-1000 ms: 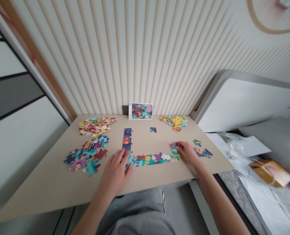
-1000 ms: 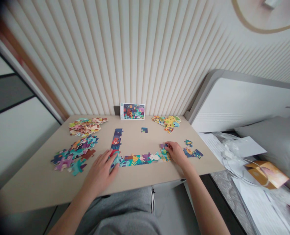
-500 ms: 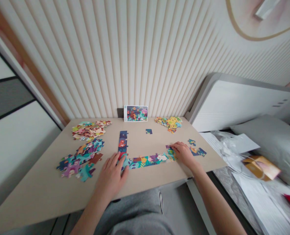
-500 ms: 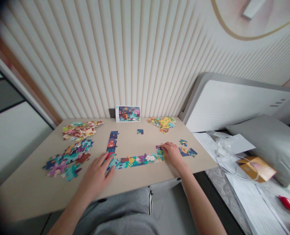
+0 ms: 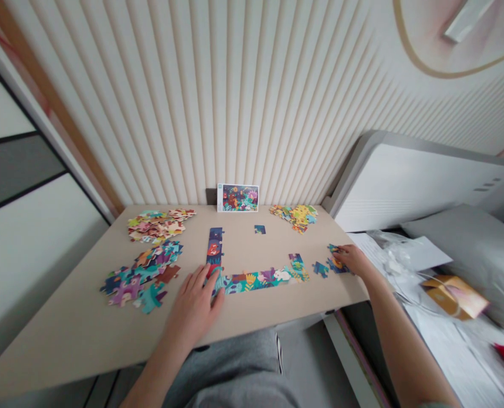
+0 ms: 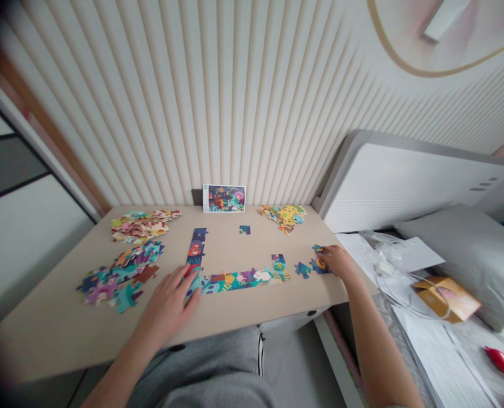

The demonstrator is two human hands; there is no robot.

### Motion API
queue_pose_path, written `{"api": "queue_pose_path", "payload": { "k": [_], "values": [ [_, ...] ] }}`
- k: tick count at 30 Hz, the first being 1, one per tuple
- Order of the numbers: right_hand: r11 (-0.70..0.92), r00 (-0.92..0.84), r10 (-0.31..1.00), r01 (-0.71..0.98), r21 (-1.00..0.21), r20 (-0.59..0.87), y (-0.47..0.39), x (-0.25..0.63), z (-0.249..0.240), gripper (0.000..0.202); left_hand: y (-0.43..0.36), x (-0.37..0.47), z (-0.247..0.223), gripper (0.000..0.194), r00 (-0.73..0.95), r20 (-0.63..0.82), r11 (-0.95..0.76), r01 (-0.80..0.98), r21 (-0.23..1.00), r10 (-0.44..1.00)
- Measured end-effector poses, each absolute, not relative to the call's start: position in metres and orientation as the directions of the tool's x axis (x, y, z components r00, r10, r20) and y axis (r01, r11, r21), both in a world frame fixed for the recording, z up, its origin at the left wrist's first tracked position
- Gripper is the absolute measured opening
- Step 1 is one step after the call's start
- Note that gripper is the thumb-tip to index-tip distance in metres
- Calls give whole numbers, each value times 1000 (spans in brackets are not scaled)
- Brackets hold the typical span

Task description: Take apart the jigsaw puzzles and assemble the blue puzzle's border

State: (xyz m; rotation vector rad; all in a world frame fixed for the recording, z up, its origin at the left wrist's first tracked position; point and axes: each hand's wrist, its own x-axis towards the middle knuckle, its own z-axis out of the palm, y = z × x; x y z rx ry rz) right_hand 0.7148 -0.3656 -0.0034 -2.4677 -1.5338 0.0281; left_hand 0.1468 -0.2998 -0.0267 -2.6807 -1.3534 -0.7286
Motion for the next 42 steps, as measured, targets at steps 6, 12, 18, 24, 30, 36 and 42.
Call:
{"api": "queue_pose_path", "payload": {
  "k": [6, 12, 18, 24, 30, 36, 42],
  "values": [
    [-446, 485, 863, 862, -240, 140, -366, 705, 5, 54, -300, 147, -26, 45, 495, 442, -620, 759, 199, 748],
    [-110, 252, 921, 899, -423, 296, -361, 634, 27, 34, -301, 147, -23, 45, 511, 418, -615, 772, 162, 751],
    [41, 99, 960, 874, -484, 261, -357, 553, 20, 21, -301, 147, -22, 45, 512, 402, -608, 779, 156, 759],
    [-32, 127, 976, 888, -458, 178, -359, 540, 4, 16, -303, 147, -22, 46, 511, 393, -604, 780, 162, 765],
    [-13, 66, 983, 956, -294, 171, -359, 537, 17, 17, -302, 147, -23, 46, 494, 403, -602, 772, 204, 770],
    [43, 16, 966, 975, -220, 260, -345, 510, 34, 26, -302, 148, -21, 44, 489, 409, -602, 770, 213, 770],
    [166, -106, 954, 965, -201, 280, -356, 463, 33, 28, -301, 147, -24, 46, 495, 417, -609, 767, 202, 762]
  ]
}}
